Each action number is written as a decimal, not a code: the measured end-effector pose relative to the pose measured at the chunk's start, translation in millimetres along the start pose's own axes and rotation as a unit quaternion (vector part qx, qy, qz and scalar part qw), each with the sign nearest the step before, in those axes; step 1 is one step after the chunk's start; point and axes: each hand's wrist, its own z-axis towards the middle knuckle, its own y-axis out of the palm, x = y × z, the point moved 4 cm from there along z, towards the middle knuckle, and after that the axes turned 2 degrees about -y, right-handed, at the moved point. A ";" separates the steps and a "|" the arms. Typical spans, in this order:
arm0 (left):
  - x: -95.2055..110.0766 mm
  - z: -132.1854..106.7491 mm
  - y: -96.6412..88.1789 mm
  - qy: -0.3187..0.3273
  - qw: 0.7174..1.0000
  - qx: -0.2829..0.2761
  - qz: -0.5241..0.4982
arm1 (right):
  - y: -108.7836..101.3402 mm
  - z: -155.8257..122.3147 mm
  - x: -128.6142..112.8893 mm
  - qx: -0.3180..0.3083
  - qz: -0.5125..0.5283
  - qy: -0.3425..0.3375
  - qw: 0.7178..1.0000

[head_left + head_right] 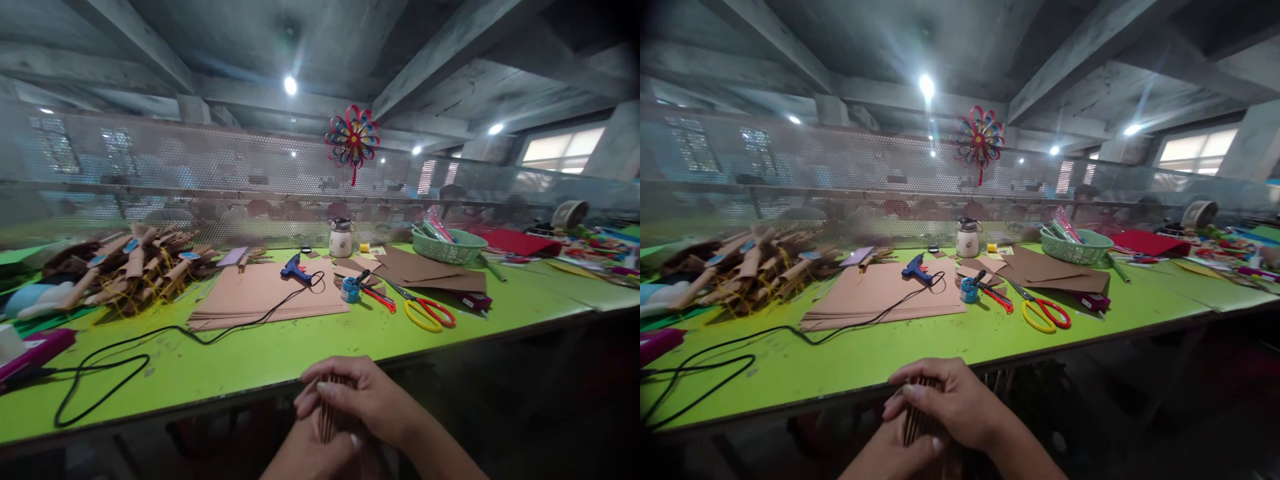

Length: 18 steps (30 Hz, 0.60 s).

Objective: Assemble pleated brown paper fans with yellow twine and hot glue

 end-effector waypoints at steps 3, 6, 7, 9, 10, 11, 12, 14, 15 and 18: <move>12.4 6.3 3.7 -0.028 0.999 0.008 0.014 | -7.5 8.2 -9.4 0.014 -0.032 0.001 0.999; 27.3 16.4 2.3 -0.044 0.999 0.007 0.010 | -19.8 15.2 -20.6 0.043 -0.061 -0.009 0.997; 33.3 20.8 -1.0 -0.049 0.999 0.008 0.012 | -26.3 16.7 -24.1 0.059 -0.073 -0.019 0.995; 48.5 31.8 -12.6 -0.045 0.998 0.009 0.036 | -44.3 17.8 -28.8 0.101 -0.101 -0.045 0.989; 58.6 38.7 -21.4 -0.022 0.998 0.021 0.052 | -56.0 17.2 -29.5 0.129 -0.117 -0.056 0.983; 69.1 46.4 -32.1 0.002 0.997 0.041 0.060 | -69.5 16.0 -28.8 0.160 -0.132 -0.063 0.976; 78.8 55.0 -43.6 0.018 0.996 0.062 0.068 | -84.6 14.3 -26.8 0.196 -0.142 -0.061 0.968; 94.7 74.5 -66.5 0.031 0.994 0.092 0.042 | -116.5 9.7 -21.4 0.271 -0.155 -0.046 0.949; 101.5 84.8 -77.2 0.044 0.993 0.104 0.027 | -131.1 8.0 -19.0 0.292 -0.161 -0.040 0.942; 112.1 114.0 -103.5 0.058 0.988 0.140 0.003 | -168.5 6.1 -19.3 0.335 -0.189 -0.050 0.922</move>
